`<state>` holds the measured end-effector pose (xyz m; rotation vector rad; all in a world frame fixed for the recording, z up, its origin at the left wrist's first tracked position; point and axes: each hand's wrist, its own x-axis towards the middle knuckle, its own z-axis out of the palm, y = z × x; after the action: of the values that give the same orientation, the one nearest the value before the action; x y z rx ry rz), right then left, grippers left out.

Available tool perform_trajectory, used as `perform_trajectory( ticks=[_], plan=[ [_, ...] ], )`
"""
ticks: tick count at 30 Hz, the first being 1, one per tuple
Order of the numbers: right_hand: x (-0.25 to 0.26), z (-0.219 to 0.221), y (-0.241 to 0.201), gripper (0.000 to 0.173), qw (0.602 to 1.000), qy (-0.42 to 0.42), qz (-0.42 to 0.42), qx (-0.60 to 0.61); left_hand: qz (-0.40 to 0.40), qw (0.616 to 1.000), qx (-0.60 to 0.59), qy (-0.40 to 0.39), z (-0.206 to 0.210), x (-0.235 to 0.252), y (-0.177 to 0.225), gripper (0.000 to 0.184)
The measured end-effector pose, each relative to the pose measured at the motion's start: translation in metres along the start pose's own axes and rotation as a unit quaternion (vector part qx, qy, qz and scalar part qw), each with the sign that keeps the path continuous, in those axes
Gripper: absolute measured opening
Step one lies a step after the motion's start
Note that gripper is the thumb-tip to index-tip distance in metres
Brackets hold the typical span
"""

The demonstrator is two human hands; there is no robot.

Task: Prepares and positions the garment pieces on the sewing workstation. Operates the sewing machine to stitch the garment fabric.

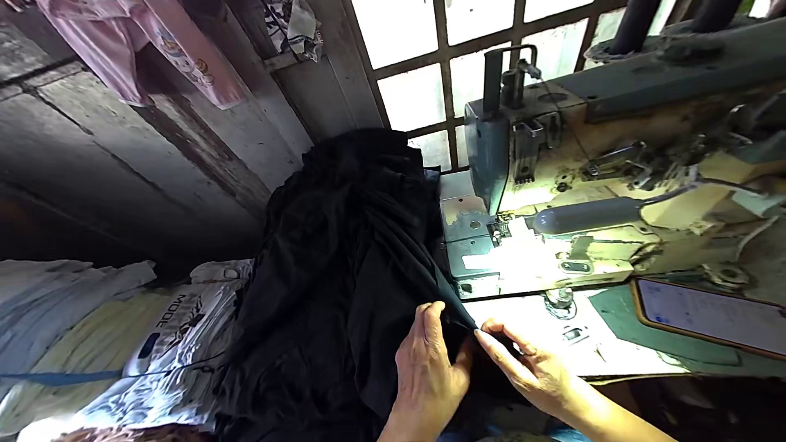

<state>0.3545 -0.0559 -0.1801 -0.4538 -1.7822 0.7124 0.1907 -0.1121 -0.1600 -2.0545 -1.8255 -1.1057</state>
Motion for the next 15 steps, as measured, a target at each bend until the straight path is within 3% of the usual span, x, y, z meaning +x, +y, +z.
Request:
perform_trajectory(
  ticks=[4,9,11,12,15],
  plan=[
    [-0.001,-0.015,0.011,0.023,0.997,0.017,-0.049,-0.06,-0.029,0.996,0.082,0.002,-0.024,0.005,-0.014,0.024],
    [-0.01,-0.022,0.029,0.028,0.974,-0.041,-0.104,-0.198,-0.076,0.987,0.137,0.022,-0.068,0.002,-0.036,0.024],
    [-0.013,-0.017,0.032,0.027,0.964,-0.032,-0.114,-0.239,-0.047,0.998,0.037,0.036,-0.075,-0.003,-0.046,0.018],
    [-0.014,-0.015,0.033,0.026,0.962,-0.021,-0.115,-0.246,-0.035,0.996,-0.079,0.033,-0.076,-0.005,-0.05,0.014],
    [-0.01,-0.011,0.028,0.023,0.967,0.007,-0.118,-0.224,-0.081,0.927,-0.366,-0.026,-0.078,-0.009,-0.048,0.019]
  ],
)
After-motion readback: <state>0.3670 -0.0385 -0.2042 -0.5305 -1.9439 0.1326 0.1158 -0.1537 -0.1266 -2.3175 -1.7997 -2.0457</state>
